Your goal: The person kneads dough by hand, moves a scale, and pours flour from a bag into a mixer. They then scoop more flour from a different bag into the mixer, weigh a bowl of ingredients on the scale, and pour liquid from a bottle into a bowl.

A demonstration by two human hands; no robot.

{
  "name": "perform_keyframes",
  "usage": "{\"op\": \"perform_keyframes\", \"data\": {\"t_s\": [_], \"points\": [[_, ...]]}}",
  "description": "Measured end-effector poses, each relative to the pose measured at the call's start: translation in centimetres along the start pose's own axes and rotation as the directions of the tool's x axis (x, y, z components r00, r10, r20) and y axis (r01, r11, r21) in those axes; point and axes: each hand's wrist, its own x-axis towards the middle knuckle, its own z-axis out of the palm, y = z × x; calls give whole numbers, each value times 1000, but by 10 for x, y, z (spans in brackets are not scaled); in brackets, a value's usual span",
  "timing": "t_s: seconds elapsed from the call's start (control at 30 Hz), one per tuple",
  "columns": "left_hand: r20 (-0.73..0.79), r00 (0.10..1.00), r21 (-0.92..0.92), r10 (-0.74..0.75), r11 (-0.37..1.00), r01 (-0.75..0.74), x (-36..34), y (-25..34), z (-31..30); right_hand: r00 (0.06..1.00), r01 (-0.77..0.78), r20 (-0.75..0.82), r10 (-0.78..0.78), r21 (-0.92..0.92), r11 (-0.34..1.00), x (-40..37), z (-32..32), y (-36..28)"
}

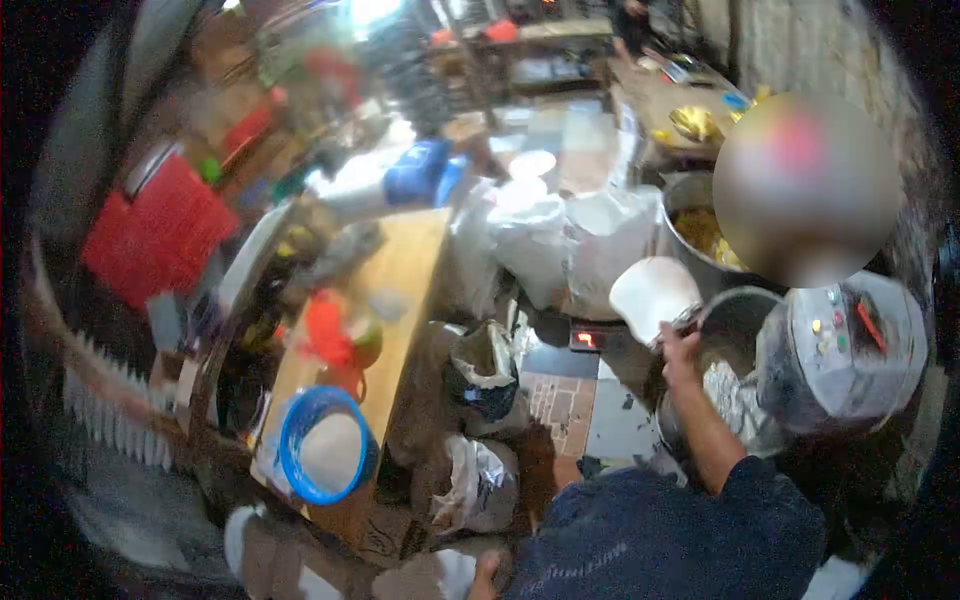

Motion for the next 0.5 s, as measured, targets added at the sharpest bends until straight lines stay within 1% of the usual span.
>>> {"op": "perform_keyframes", "data": {"t_s": [0.03, 0.07, 0.1, 0.13, 0.17, 0.2, 0.23, 0.27, 0.3, 0.33, 0.37, 0.43, 0.47, 0.5], "points": [[15, 988, 90, 155, 984, -156, 24, 8, -13, 997, 35, -65, -32, 46, 998, 13, -20, -1], [44, 943, 194, 330, 923, -332, 48, 14, -27, 989, 76, -130, -64, 86, 993, 26, -40, -1], [80, 870, 286, 486, 825, -487, 78, 24, -41, 976, 121, -195, -96, 121, 985, 39, -60, -2], [104, 813, 310, 574, 758, -574, 100, 41, -49, 957, 175, -244, -157, 52, 983, 42, -78, -13], [142, 904, 88, 404, 904, -418, 88, 85, -60, 932, 220, -291, -218, -24, 975, 44, -96, -23], [103, 963, -3, 248, 968, -249, 102, 91, -60, 900, 257, -337, -276, -102, 961, 45, -114, -34], [70, 994, -98, 80, 993, -73, 121, 89, -58, 930, 140, -347, -120, 34, 989, 21, -116, -82], [147, 988, -77, 45, 996, -34, 107, 114, -69, 889, 248, -398, -225, 6, 969, 29, -132, -69], [221, 975, -58, 10, 998, 3, 82, 164, -79, 873, 231, -423, -244, -83, 969, 40, -151, -54], [243, 970, -30, -19, 999, 27, 84, 171, -82, 859, 207, -439, -263, -173, 963, 40, -170, -42], [267, 962, 15, -57, 998, 55, 88, 172, -83, 855, 179, -454, -252, -198, 964, 27, -180, -43], [305, 947, 74, -102, 994, 83, 97, 167, -88, 832, 143, -522, -189, -127, 982, 7, -190, -64], [330, 935, 82, -127, 991, 106, 105, 161, -91, 825, 131, -533, -189, -146, 981, 2, -201, -58], [352, 923, 92, -154, 987, 130, 116, 152, -97, 717, 9, -648, -257, -360, 933, -2, -214, -52]]}}
